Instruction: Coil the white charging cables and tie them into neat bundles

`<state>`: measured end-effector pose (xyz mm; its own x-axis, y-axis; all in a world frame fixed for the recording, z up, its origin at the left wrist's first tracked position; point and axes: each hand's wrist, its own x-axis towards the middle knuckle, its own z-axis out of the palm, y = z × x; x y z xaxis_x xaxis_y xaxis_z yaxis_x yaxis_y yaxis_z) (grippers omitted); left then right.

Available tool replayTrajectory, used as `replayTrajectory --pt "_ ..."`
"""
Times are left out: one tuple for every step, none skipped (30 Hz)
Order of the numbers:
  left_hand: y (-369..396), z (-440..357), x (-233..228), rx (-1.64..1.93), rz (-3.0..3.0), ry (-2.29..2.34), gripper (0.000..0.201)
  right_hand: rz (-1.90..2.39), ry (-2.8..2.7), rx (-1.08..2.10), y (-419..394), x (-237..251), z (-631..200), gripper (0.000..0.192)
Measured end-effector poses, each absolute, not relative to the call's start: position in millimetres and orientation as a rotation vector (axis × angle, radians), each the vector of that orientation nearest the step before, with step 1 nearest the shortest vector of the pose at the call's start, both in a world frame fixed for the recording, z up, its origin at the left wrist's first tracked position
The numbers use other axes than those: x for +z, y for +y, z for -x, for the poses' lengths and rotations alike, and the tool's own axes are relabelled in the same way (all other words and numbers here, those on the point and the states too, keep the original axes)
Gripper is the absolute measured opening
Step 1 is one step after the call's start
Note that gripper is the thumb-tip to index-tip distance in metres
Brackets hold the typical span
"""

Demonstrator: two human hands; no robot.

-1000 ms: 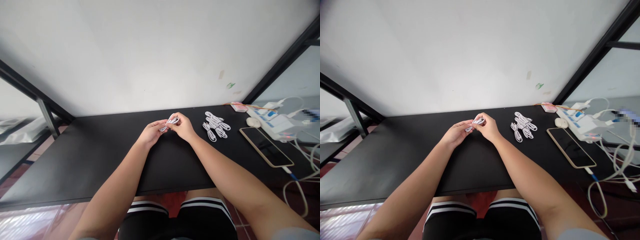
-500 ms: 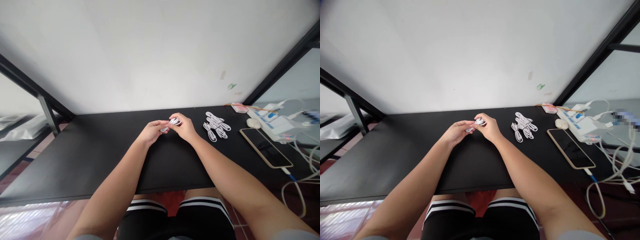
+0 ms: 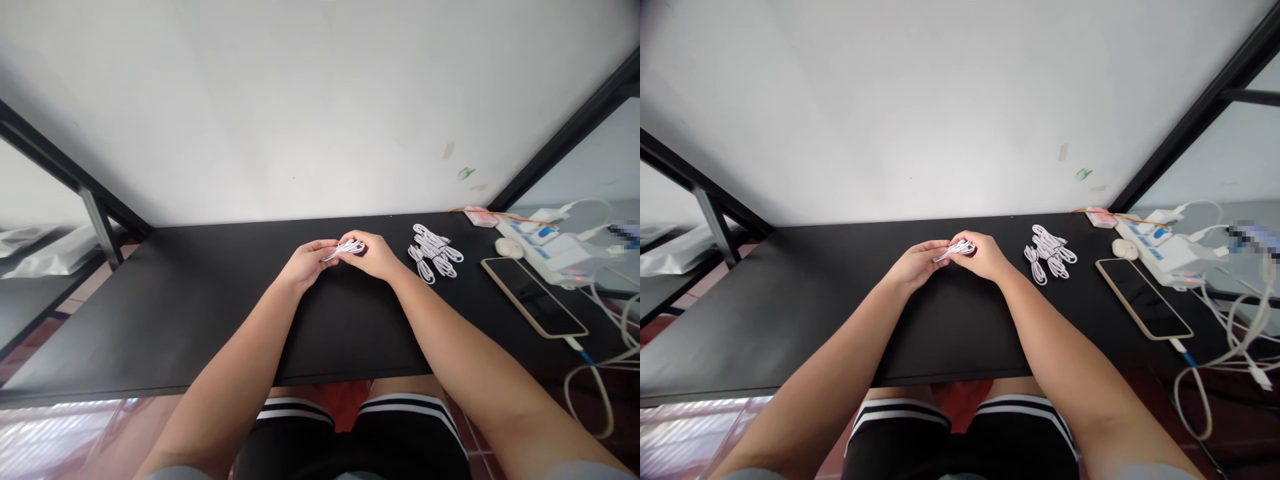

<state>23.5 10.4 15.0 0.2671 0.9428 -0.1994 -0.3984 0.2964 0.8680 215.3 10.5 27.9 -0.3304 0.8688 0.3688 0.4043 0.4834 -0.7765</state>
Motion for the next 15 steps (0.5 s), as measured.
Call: replayTrajectory --pt "10.7 -23.3 15.0 1.053 -0.795 0.84 0.019 1.053 -1.942 0.727 11.1 28.0 -216.4 0.022" --pt "10.9 -23.2 15.0 1.058 -0.797 0.839 0.02 1.047 -1.951 0.715 11.7 27.8 -217.2 0.022" --pt "10.9 -23.1 15.1 1.064 -0.805 0.84 0.021 1.04 -1.957 0.699 12.6 27.1 -217.7 0.022" --pt "10.9 -23.0 15.4 1.069 -0.819 0.843 0.021 1.032 -1.96 0.684 13.5 26.2 -217.9 0.024" --pt "10.8 -22.8 15.8 1.074 -0.842 0.847 0.022 1.025 -1.962 0.671 14.4 25.0 -218.0 0.025" --pt "10.7 -22.4 16.2 1.077 -0.87 0.855 0.022 1.018 -1.965 0.66 15.2 23.8 -218.0 0.027" --pt "10.6 -22.0 16.5 1.078 -0.901 0.864 0.022 1.011 -1.969 0.651 16.0 22.7 -218.0 0.028" --pt "10.6 -21.5 16.7 1.074 -0.933 0.869 0.023 1.005 -1.973 0.645 16.6 21.8 -217.9 0.027" --pt "10.5 -21.0 16.8 1.066 -0.962 0.872 0.022 1.0 -1.979 0.645 17.0 21.1 -218.0 0.026" --pt "10.5 -20.5 16.8 1.055 -0.987 0.873 0.022 0.998 -1.983 0.648 17.3 20.8 -218.1 0.025" --pt "10.4 -20.0 16.6 1.042 -1.005 0.873 0.021 0.998 -1.984 0.653 17.4 20.7 -218.3 0.023" --pt "10.4 -19.8 16.4 1.03 -1.017 0.87 0.02 1.002 -1.98 0.661 17.5 20.7 -218.5 0.023" --pt "10.3 -19.6 16.1 1.021 -1.024 0.866 0.019 1.009 -1.973 0.671 17.4 20.8 -218.8 0.022" --pt "10.3 -19.6 15.8 1.015 -1.026 0.864 0.019 1.018 -1.967 0.68 17.4 20.9 -219.0 0.023" --pt "10.2 -19.7 15.5 1.011 -1.023 0.863 0.019 1.03 -1.962 0.688 17.4 20.9 -219.3 0.023"
